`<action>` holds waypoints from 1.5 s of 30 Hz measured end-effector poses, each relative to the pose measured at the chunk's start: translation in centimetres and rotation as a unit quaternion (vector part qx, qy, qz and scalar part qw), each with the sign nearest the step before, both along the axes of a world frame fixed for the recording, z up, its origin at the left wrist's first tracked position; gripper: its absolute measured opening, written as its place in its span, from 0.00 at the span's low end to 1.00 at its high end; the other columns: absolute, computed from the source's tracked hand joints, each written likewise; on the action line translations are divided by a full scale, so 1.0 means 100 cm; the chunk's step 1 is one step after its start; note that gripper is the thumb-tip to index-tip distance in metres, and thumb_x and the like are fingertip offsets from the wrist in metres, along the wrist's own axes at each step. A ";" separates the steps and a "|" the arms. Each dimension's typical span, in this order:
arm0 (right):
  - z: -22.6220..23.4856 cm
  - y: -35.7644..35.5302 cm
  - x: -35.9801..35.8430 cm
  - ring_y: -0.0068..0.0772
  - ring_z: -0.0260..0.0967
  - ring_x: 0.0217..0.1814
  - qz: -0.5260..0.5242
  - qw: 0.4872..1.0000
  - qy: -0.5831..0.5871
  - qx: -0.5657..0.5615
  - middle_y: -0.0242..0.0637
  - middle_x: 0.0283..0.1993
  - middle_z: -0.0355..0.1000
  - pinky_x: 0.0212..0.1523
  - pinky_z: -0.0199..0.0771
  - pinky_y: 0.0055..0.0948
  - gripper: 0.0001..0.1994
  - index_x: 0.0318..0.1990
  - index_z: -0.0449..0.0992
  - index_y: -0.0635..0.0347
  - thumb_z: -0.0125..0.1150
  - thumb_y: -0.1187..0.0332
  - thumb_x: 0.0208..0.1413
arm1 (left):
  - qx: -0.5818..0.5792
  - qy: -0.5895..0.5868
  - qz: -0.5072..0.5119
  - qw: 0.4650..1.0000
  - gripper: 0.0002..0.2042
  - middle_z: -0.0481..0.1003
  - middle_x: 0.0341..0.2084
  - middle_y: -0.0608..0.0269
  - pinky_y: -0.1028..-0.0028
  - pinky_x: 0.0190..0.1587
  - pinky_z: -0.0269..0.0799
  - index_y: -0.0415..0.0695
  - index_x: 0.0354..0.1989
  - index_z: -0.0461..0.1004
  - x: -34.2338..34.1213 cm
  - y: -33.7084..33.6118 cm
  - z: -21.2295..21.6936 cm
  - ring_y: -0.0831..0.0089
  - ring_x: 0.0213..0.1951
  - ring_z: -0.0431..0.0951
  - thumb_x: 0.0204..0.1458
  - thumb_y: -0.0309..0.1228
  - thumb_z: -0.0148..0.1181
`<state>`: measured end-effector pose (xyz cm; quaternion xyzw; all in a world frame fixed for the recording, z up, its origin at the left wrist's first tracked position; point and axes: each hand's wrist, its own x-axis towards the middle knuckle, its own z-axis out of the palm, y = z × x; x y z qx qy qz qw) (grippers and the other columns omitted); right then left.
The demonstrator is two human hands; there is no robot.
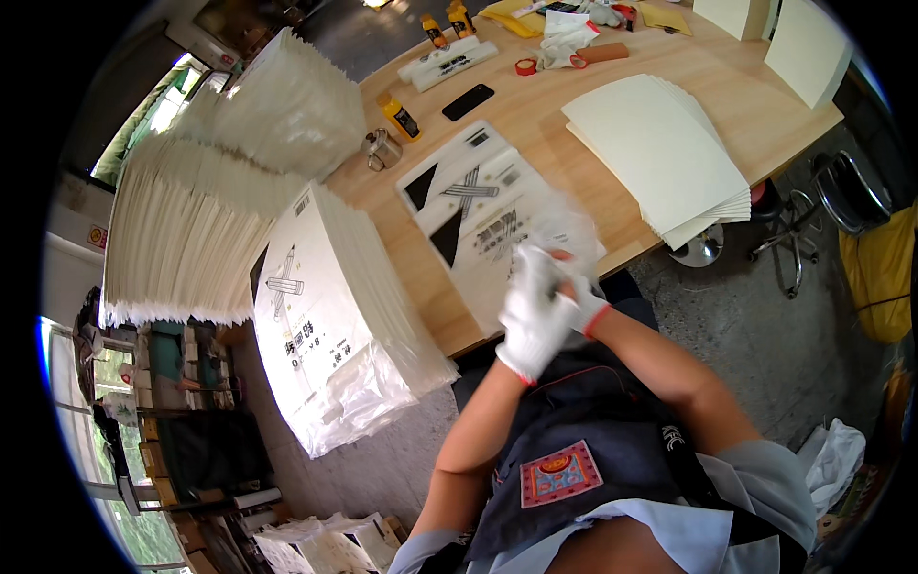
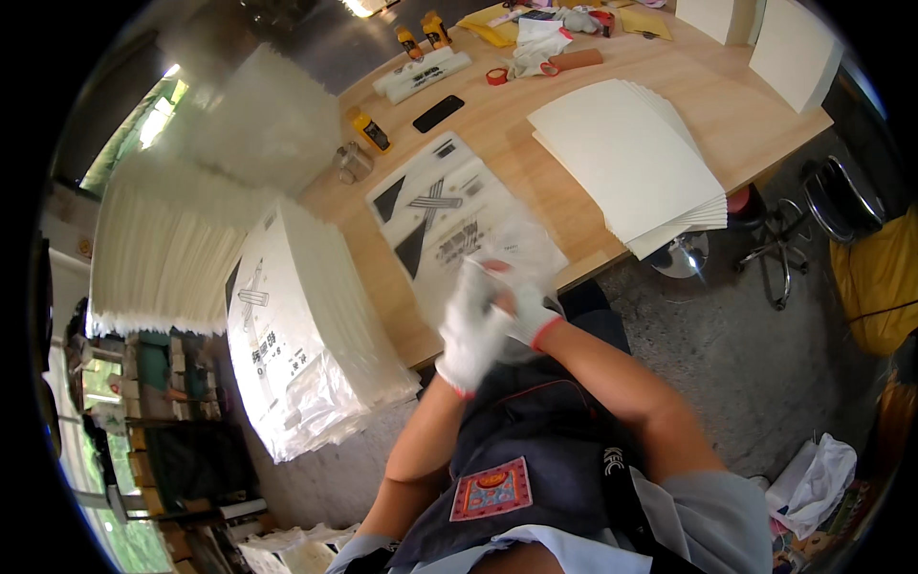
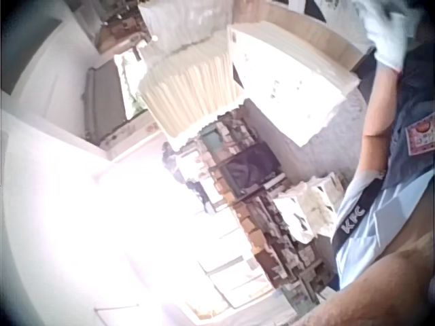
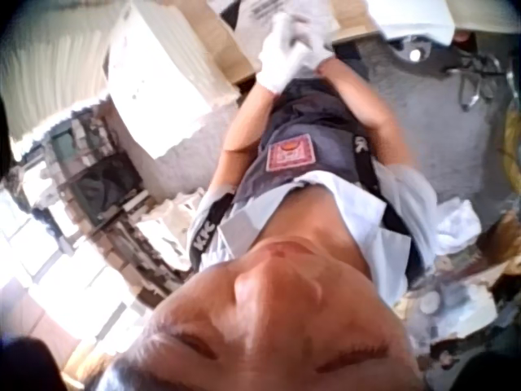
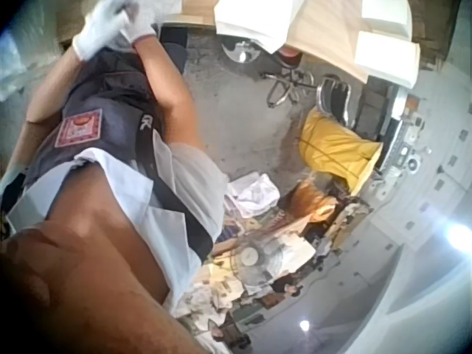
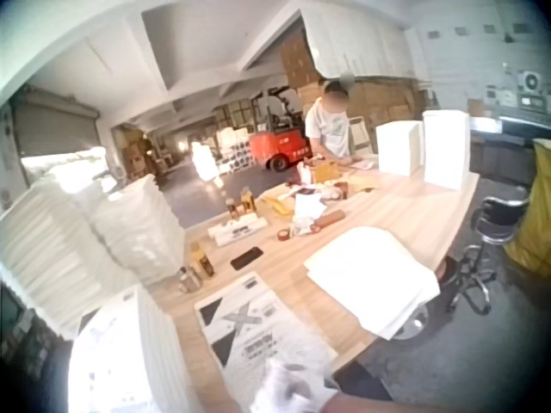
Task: The person repeatedly picks up stacks of white paper and inserts them into clear plastic packaging sleeves. They handle the items one at a time, folding the paper to fit into the sleeves and placing the packaged units onto a growing pile on the table.
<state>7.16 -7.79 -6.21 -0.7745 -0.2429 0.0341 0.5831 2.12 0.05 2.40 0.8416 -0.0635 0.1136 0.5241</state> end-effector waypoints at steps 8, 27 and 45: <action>0.023 0.000 0.005 0.40 0.72 0.32 0.072 0.944 -0.089 -0.309 0.37 0.30 0.75 0.33 0.70 0.39 0.09 0.40 0.76 0.50 0.54 0.62 0.56 | 0.177 -0.086 -0.070 0.978 0.09 0.72 0.19 0.57 0.63 0.22 0.70 0.50 0.38 0.73 -0.038 -0.024 -0.015 0.57 0.21 0.75 0.48 0.26 0.58; -0.021 -0.217 0.083 0.34 0.70 0.40 -0.105 0.828 -0.373 -0.405 0.29 0.38 0.71 0.39 0.71 0.33 0.09 0.38 0.74 0.51 0.56 0.62 0.50 | -0.080 0.146 -0.085 0.982 0.10 0.77 0.31 0.64 0.80 0.27 0.69 0.41 0.47 0.71 0.010 0.010 -0.084 0.83 0.26 0.71 0.57 0.24 0.52; -0.028 -0.213 -0.004 0.33 0.64 0.58 -0.081 0.966 0.220 0.106 0.43 0.57 0.66 0.57 0.64 0.31 0.17 0.50 0.71 0.67 0.55 0.63 0.58 | 0.037 0.327 -0.100 0.939 0.23 0.77 0.34 0.48 0.68 0.42 0.74 0.36 0.56 0.62 0.044 0.020 -0.043 0.59 0.36 0.78 0.49 0.25 0.54</action>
